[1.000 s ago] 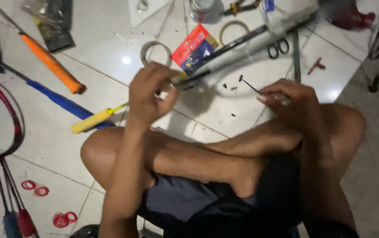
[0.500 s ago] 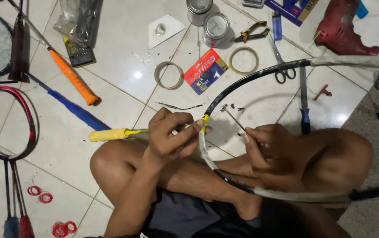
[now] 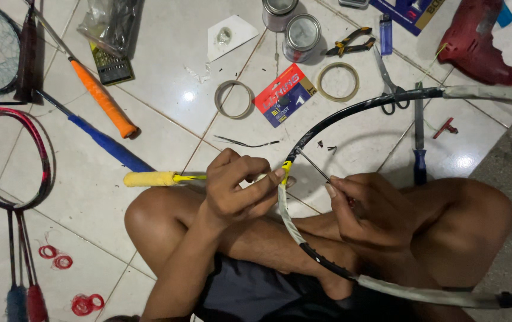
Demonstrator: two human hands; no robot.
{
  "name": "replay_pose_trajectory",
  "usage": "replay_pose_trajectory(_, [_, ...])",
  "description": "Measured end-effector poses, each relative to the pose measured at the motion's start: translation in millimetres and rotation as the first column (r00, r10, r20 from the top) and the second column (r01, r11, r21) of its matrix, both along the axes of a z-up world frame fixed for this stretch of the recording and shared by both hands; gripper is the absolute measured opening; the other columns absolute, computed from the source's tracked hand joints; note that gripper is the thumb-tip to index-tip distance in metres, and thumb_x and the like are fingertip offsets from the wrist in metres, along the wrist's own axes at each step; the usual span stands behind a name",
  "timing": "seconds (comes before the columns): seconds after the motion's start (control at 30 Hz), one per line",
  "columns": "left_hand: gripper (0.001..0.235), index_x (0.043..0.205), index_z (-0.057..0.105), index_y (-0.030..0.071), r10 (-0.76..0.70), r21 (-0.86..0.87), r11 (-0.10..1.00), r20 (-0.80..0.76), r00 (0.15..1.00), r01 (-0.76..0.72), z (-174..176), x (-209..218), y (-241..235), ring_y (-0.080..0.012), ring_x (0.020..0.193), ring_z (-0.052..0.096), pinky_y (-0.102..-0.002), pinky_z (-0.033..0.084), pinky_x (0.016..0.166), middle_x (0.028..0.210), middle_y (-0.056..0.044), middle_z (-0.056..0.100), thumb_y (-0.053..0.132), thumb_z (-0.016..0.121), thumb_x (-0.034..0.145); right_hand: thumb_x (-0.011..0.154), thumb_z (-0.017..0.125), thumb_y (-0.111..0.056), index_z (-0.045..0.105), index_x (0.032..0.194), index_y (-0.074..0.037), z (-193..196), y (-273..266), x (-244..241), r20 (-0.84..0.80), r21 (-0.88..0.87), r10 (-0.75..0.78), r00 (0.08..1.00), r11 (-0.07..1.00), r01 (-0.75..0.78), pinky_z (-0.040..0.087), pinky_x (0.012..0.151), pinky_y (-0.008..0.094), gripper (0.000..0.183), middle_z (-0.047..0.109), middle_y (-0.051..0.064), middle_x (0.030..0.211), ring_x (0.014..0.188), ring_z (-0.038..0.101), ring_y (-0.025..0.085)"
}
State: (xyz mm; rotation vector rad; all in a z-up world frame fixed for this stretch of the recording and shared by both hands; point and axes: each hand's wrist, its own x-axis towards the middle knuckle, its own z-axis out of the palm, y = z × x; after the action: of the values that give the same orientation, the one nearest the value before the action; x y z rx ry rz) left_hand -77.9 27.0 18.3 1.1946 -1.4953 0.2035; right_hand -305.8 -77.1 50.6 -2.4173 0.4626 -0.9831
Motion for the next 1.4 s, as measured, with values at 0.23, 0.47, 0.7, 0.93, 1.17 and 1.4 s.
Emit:
replay_pose_trajectory(0.23, [0.005, 0.092, 0.080, 0.008, -0.024, 0.003, 1.000, 0.010, 1.000, 0.024, -0.4, 2.3, -0.1, -0.0189, 0.053, 0.052, -0.030, 0.043, 0.058, 0.080, -0.007, 0.067, 0.004, 0.078, 0.090, 0.082, 0.078, 0.007, 0.076, 0.103, 0.006, 12.6, 3.4, 7.2, 0.012, -0.031, 0.089, 0.996, 0.996, -0.089, 0.058, 0.058, 0.031, 0.021, 0.067, 0.013, 0.079, 0.065, 0.067, 0.024])
replay_pose_trajectory(0.47, [0.008, 0.095, 0.081, 0.008, -0.031, 0.002, 1.000, 0.015, 0.999, 0.031, -0.4, 2.7, 0.1, -0.0183, 0.054, 0.052, -0.029, 0.044, 0.058, 0.081, -0.007, 0.067, 0.003, 0.077, 0.090, 0.087, 0.078, 0.006, 0.078, 0.104, 0.006, -4.1, 1.0, 3.9, 0.039, 0.032, 0.012, 0.999, 0.999, -0.013, 0.057, 0.056, 0.028, 0.017, 0.069, 0.011, 0.079, 0.064, 0.069, 0.020])
replay_pose_trajectory(0.7, [0.008, 0.097, 0.081, 0.008, -0.036, -0.012, 0.999, 0.023, 0.999, 0.036, -0.1, 3.0, -1.0, -0.0185, 0.054, 0.053, -0.030, 0.043, 0.057, 0.081, -0.007, 0.067, 0.007, 0.076, 0.091, 0.085, 0.079, 0.006, 0.076, 0.104, 0.007, -9.7, -2.5, 1.7, 0.018, -0.058, 0.098, 0.995, 0.994, -0.096, 0.059, 0.055, 0.032, 0.019, 0.065, 0.014, 0.077, 0.063, 0.067, 0.025])
replay_pose_trajectory(0.93, [0.006, 0.093, 0.080, 0.009, -0.021, -0.014, 1.000, 0.016, 1.000, 0.021, 2.9, 2.5, -0.8, -0.0176, 0.053, 0.051, -0.030, 0.041, 0.057, 0.080, -0.006, 0.067, 0.004, 0.076, 0.091, 0.089, 0.082, -0.003, 0.082, 0.101, -0.001, -11.6, 3.7, 4.1, 0.026, -0.045, -0.099, 0.995, 0.994, 0.100, 0.055, 0.055, 0.032, 0.012, 0.070, 0.009, 0.079, 0.065, 0.069, 0.023])
replay_pose_trajectory(1.17, [0.005, 0.096, 0.080, 0.009, -0.038, 0.008, 0.999, 0.000, 0.999, 0.038, -3.1, 3.5, 1.4, -0.0188, 0.054, 0.054, -0.030, 0.041, 0.058, 0.081, -0.007, 0.068, 0.010, 0.077, 0.092, 0.085, 0.081, 0.005, 0.083, 0.095, 0.002, -23.9, -10.5, -16.6, 0.016, -0.226, 0.107, 0.994, 0.969, -0.101, 0.060, 0.060, 0.041, 0.011, 0.075, 0.020, 0.084, 0.070, 0.069, 0.033])
replay_pose_trajectory(1.4, [0.008, 0.098, 0.081, 0.009, -0.020, -0.014, 1.000, 0.000, 1.000, 0.020, 0.1, 3.3, 2.1, -0.0183, 0.054, 0.052, -0.030, 0.041, 0.057, 0.081, -0.007, 0.068, 0.007, 0.077, 0.091, 0.092, 0.071, 0.009, 0.071, 0.091, 0.015, 49.5, 7.4, 19.7, -0.063, -0.220, 0.021, 0.998, 0.975, -0.034, 0.056, 0.057, 0.037, 0.007, 0.062, 0.023, 0.068, 0.064, 0.067, 0.037])
